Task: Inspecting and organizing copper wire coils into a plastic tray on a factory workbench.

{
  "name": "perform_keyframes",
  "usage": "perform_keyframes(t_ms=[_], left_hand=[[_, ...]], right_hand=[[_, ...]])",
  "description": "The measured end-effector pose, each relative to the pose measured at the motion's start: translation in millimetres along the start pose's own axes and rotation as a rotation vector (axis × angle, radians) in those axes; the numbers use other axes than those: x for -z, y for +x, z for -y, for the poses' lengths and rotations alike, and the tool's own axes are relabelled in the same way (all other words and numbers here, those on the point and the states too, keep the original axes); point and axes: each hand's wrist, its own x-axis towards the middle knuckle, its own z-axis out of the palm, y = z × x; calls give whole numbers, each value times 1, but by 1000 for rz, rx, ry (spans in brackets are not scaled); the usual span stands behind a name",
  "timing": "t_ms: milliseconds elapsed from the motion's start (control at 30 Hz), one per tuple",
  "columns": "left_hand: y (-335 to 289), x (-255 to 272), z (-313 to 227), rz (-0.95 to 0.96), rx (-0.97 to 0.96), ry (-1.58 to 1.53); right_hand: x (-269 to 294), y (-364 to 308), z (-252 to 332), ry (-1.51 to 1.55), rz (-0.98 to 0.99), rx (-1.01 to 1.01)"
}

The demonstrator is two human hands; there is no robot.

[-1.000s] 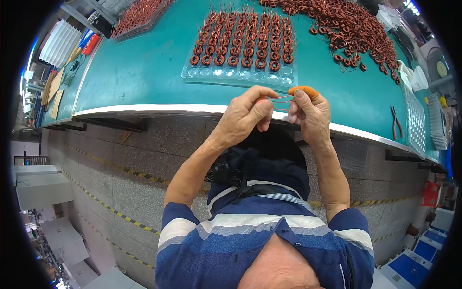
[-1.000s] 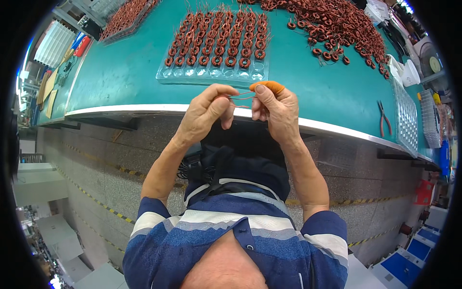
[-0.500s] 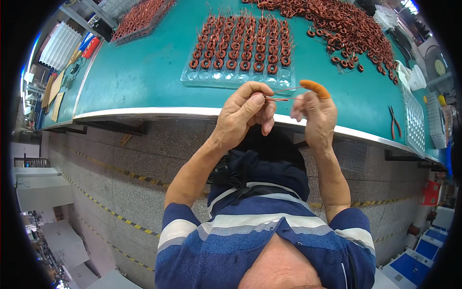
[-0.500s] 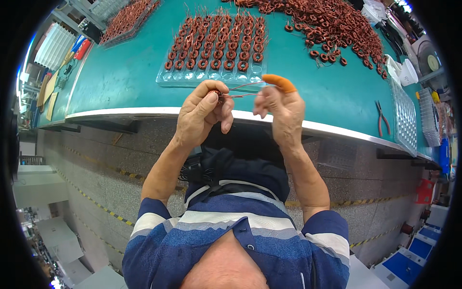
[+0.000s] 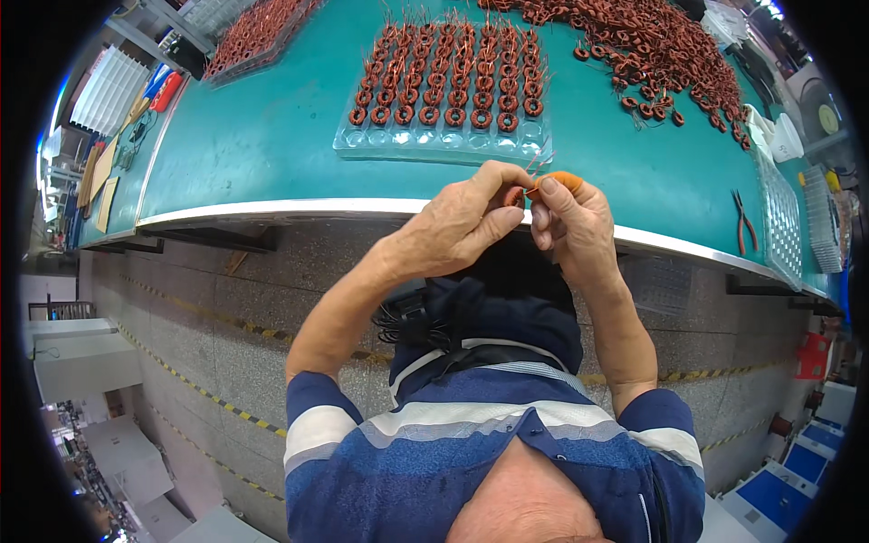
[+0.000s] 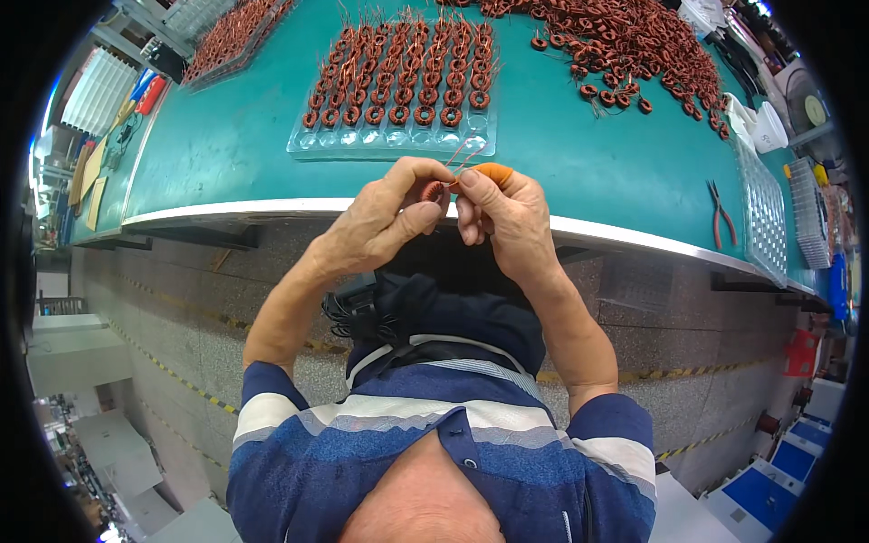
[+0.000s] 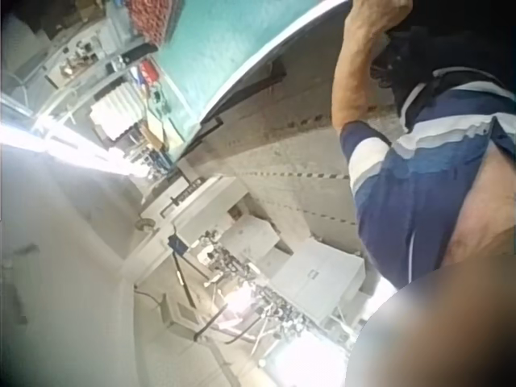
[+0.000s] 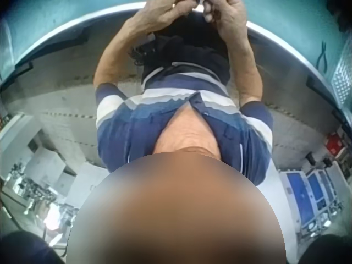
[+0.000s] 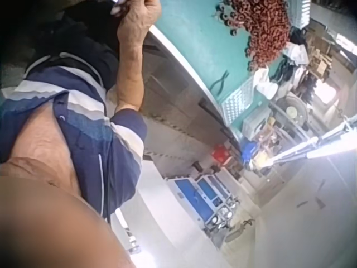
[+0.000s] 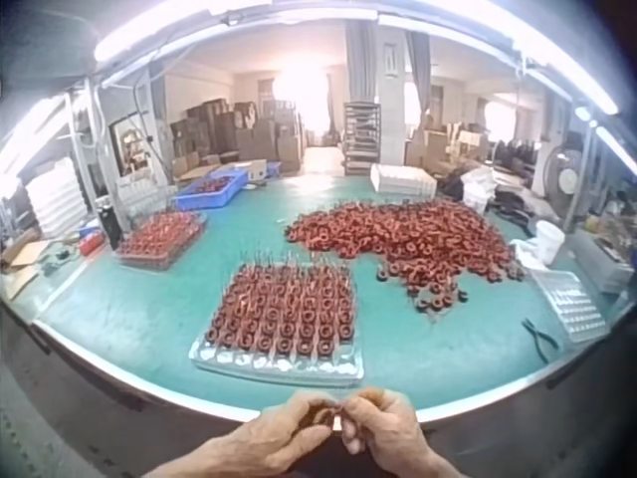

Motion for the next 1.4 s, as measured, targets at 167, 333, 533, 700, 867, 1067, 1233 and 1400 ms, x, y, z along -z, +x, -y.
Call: perform_keyframes(t_ms=[167,333,533,700,867,1067,1233,1400], left_hand=[[-2,15,-11,112,-70,286],[-5,15,-7,163,-355,687],[-14,1,0,52,-171,711],[-14,-13,8,-179,47,131],[-9,-41,6,-305,-66,-811],[-10,-47,15,-396,-11,-499],[-16,-45,18,-382,130,-538],[-13,-48,21,-408,145,-641]], right_hand=[[8,4,-1,-18,80,-214],[10,7,-1,-177,141,-209],[0,2,0,-442,57,-80],[-17,-11,-6,-609,-153,358],[-13,-6,-2,-280,-20,256],[-17,-6,1,-832,6,659],[-14,10,1,-880,101,516],[-15,1,-8,-810,-33,466]])
